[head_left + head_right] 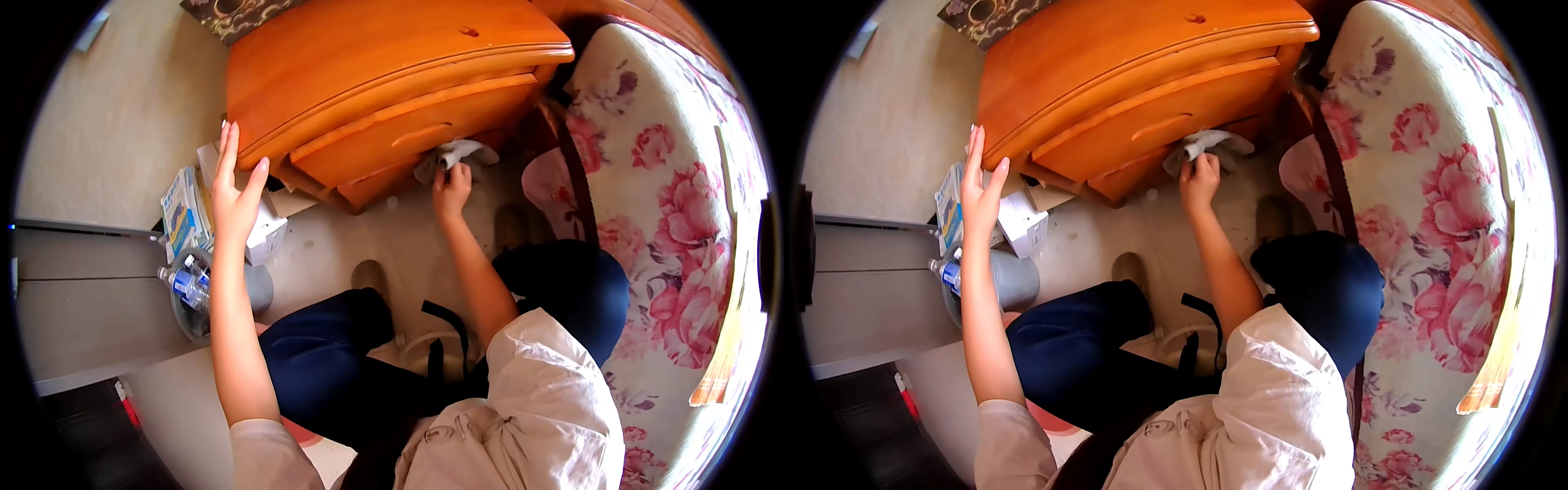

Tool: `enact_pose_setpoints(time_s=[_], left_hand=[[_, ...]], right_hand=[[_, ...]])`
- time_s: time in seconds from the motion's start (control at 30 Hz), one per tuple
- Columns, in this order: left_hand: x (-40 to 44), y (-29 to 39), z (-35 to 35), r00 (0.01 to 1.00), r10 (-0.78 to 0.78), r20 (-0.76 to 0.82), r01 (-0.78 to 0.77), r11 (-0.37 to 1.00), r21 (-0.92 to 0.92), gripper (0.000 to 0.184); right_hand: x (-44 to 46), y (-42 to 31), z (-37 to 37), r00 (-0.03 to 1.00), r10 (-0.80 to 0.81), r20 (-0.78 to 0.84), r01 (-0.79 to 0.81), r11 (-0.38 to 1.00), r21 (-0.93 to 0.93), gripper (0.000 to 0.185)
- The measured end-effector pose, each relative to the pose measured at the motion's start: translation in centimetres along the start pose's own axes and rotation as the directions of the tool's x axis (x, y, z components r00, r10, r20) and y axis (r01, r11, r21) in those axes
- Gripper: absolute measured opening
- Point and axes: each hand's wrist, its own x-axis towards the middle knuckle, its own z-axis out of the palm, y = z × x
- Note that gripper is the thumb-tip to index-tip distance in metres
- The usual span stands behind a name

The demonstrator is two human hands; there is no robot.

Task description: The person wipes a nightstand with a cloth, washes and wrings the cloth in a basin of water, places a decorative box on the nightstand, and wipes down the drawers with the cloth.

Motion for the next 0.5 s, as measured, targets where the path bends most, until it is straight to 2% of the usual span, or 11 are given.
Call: enact_pose_setpoints(time_s=[0.03, 0.2, 0.27, 0.33, 0.43, 0.5], left_hand=[[0.1, -0.1, 0.1, 1.000, 0.008, -0.009, -0.008, 1.000, -0.001, 0.060], [0.0, 0.0, 0.5, 0.998, 0.019, -0.062, -0.016, 0.999, 0.040, 0.059], [0.1, -0.6, 0.9, 0.995, 0.031, -0.095, -0.037, 0.997, -0.062, 0.059], [0.1, -0.6, 0.9, 0.995, 0.020, -0.099, -0.031, 0.994, -0.103, 0.059], [0.0, -0.4, 0.7, 0.996, 0.006, -0.092, -0.008, 1.000, -0.029, 0.059], [-0.1, -0.5, 0.5, 0.999, -0.018, -0.043, 0.013, 0.994, -0.113, 0.058]], right_hand=[[-0.1, -0.2, 0.1, 0.997, -0.075, 0.027, 0.076, 0.997, -0.029, 0.008], [-3.3, -3.5, 2.4, 0.973, -0.198, 0.120, 0.191, 0.979, 0.066, 0.012], [-4.9, -5.8, 3.7, 0.940, -0.277, 0.200, 0.252, 0.957, 0.142, 0.012], [-6.4, -7.8, 4.8, 0.937, -0.252, 0.242, 0.218, 0.963, 0.159, 0.012], [-8.0, -10.4, 6.1, 0.884, -0.365, 0.292, 0.312, 0.926, 0.214, 0.015], [-8.1, -11.4, 6.0, 0.869, -0.386, 0.310, 0.316, 0.914, 0.253, 0.016]])
